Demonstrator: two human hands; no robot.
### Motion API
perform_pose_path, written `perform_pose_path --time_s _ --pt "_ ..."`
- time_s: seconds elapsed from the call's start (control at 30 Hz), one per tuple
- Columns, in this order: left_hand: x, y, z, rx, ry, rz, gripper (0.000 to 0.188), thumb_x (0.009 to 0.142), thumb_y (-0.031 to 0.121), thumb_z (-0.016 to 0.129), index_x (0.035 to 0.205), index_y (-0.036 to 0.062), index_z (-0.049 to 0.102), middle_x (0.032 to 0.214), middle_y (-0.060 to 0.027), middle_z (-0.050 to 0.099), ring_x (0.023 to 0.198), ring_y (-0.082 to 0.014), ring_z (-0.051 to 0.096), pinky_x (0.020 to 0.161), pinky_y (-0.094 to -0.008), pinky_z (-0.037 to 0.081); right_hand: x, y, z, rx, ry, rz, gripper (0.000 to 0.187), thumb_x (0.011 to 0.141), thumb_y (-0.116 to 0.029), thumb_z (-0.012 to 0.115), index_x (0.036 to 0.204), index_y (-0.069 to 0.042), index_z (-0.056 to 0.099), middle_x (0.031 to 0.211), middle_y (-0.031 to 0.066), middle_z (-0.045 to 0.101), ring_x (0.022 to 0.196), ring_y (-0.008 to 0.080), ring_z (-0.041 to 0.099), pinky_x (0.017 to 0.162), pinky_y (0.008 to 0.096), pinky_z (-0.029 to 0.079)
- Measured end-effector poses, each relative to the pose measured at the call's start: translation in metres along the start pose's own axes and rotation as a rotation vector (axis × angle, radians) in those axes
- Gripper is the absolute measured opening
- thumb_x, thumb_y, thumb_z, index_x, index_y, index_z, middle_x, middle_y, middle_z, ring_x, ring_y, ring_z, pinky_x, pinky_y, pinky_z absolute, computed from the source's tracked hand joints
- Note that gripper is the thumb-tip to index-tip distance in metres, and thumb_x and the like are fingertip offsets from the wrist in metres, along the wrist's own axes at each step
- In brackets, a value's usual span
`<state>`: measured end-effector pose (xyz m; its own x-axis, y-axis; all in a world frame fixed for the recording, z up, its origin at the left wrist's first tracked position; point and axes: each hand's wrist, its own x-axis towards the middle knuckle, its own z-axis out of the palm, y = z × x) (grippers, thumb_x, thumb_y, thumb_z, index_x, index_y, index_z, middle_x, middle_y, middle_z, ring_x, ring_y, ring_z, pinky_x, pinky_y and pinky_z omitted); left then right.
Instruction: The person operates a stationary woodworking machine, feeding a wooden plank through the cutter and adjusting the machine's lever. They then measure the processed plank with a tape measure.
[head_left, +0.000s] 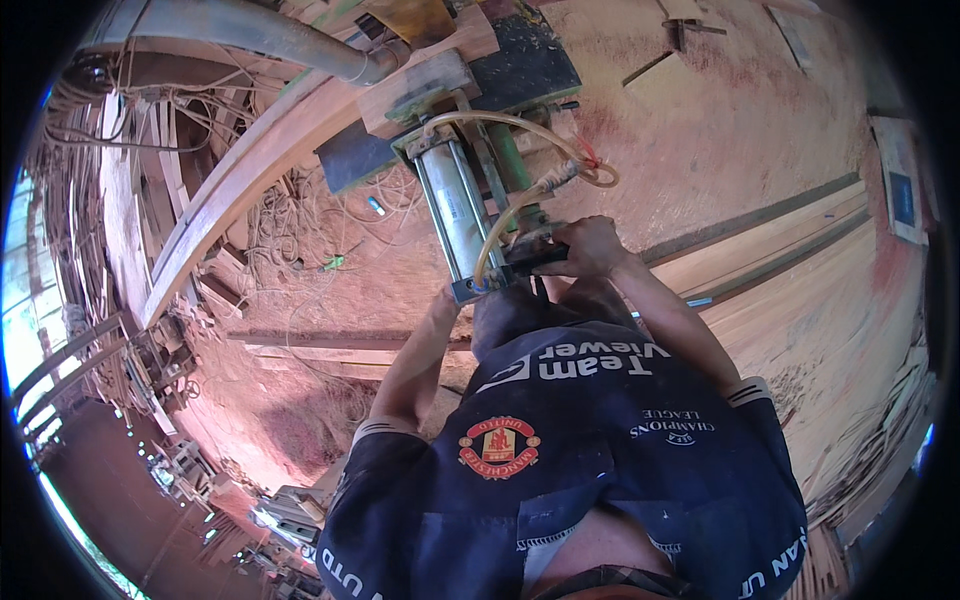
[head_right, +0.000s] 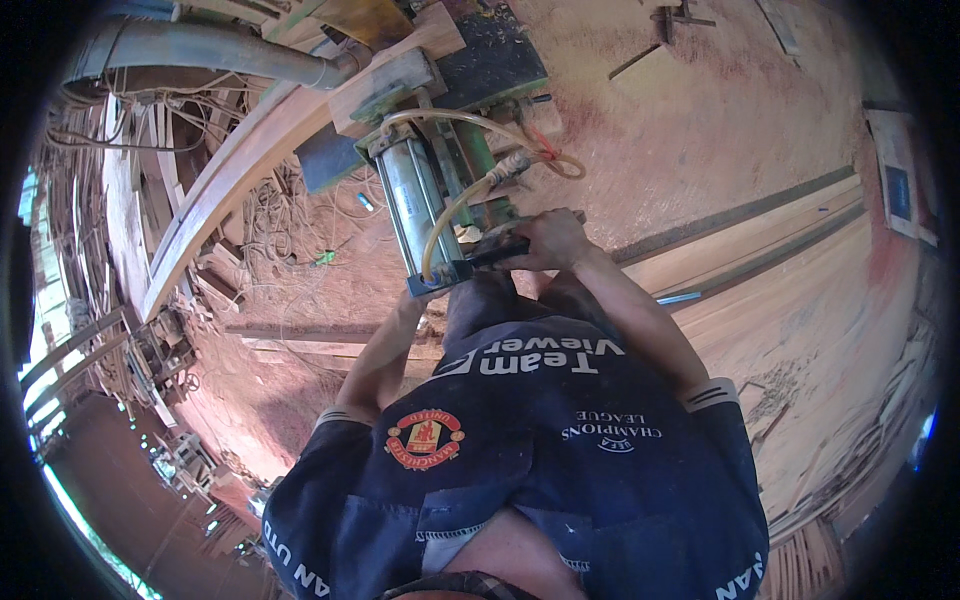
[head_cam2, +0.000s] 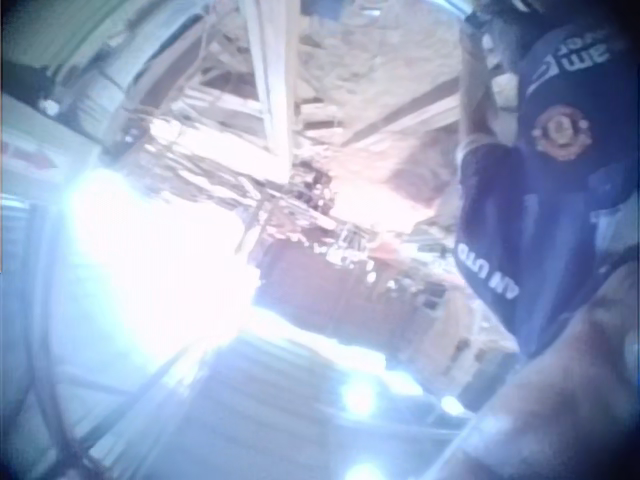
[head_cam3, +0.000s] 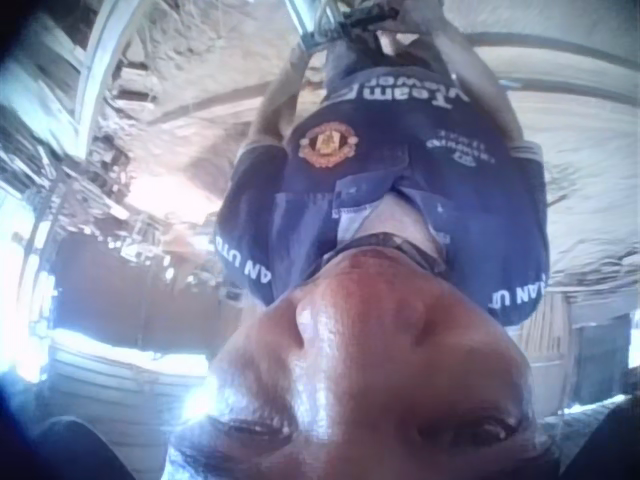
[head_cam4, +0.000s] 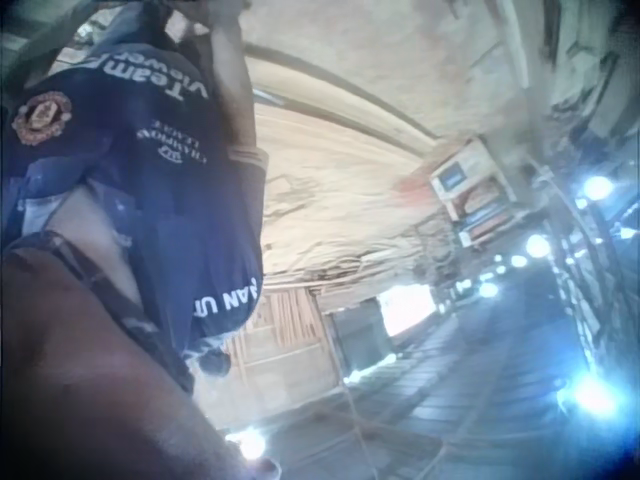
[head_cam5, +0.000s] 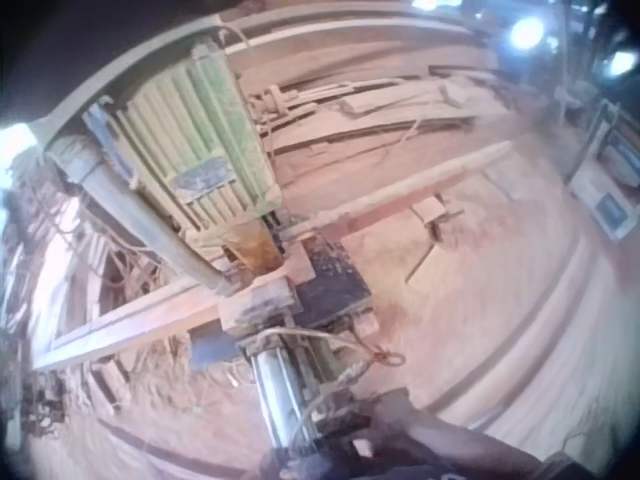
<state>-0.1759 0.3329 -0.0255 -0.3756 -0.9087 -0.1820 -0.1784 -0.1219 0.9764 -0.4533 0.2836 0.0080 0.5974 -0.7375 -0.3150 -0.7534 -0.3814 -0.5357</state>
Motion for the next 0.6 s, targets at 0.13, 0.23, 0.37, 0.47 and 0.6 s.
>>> perform_pose_path --time_s 0.13,0.23,0.37,0.47,0.6 --pt "-0.008 -0.007 -0.001 0.018 0.015 -0.024 0.047 0.087 0.028 0.084 0.124 0.0026 0.067 0.120 -0.0105 0.071 0.106 -0.0228 0.069 0.094 -0.0360 0.056 0.004 -0.020 -0.007 0.024 -0.048 -0.009 0.063 0.077 -0.074 0.067 0.091 -0.013 0.078 0.083 0.0150 0.075 0.080 0.0344 0.075 0.075 0.0460 0.058" --pt "-0.012 -0.011 -0.001 0.021 0.025 -0.033 0.048 0.087 0.027 0.084 0.125 0.0026 0.067 0.121 -0.0104 0.071 0.107 -0.0227 0.069 0.094 -0.0360 0.056 0.014 -0.040 -0.001 -0.031 -0.096 0.006 0.056 0.078 -0.066 0.070 0.090 -0.012 0.078 0.084 0.0153 0.075 0.082 0.0341 0.075 0.077 0.0463 0.058" --pt "-0.016 -0.015 -0.002 0.021 0.038 -0.042 0.048 0.087 0.027 0.084 0.126 0.0027 0.066 0.122 -0.0103 0.071 0.108 -0.0225 0.069 0.095 -0.0360 0.056 0.022 -0.053 0.005 -0.066 -0.119 0.036 0.050 0.078 -0.059 0.072 0.086 -0.010 0.078 0.084 0.0155 0.074 0.084 0.0341 0.074 0.076 0.0477 0.058" --pt "-0.015 -0.017 -0.002 0.020 0.041 -0.048 0.049 0.087 0.026 0.084 0.127 0.0027 0.066 0.123 -0.0102 0.070 0.108 -0.0224 0.068 0.095 -0.0360 0.055 0.021 -0.051 0.003 -0.066 -0.112 0.033 0.050 0.078 -0.059 0.071 0.085 -0.009 0.078 0.083 0.0159 0.074 0.083 0.0338 0.075 0.075 0.0476 0.059" --pt "-0.012 -0.018 -0.002 0.019 0.038 -0.052 0.050 0.088 0.026 0.083 0.128 0.0027 0.065 0.124 -0.0102 0.070 0.109 -0.0223 0.068 0.096 -0.0360 0.055 0.019 -0.049 0.000 -0.089 -0.063 -0.016 0.048 0.077 -0.059 0.073 0.092 -0.013 0.080 0.082 0.0135 0.076 0.076 0.0318 0.076 0.069 0.0452 0.061"
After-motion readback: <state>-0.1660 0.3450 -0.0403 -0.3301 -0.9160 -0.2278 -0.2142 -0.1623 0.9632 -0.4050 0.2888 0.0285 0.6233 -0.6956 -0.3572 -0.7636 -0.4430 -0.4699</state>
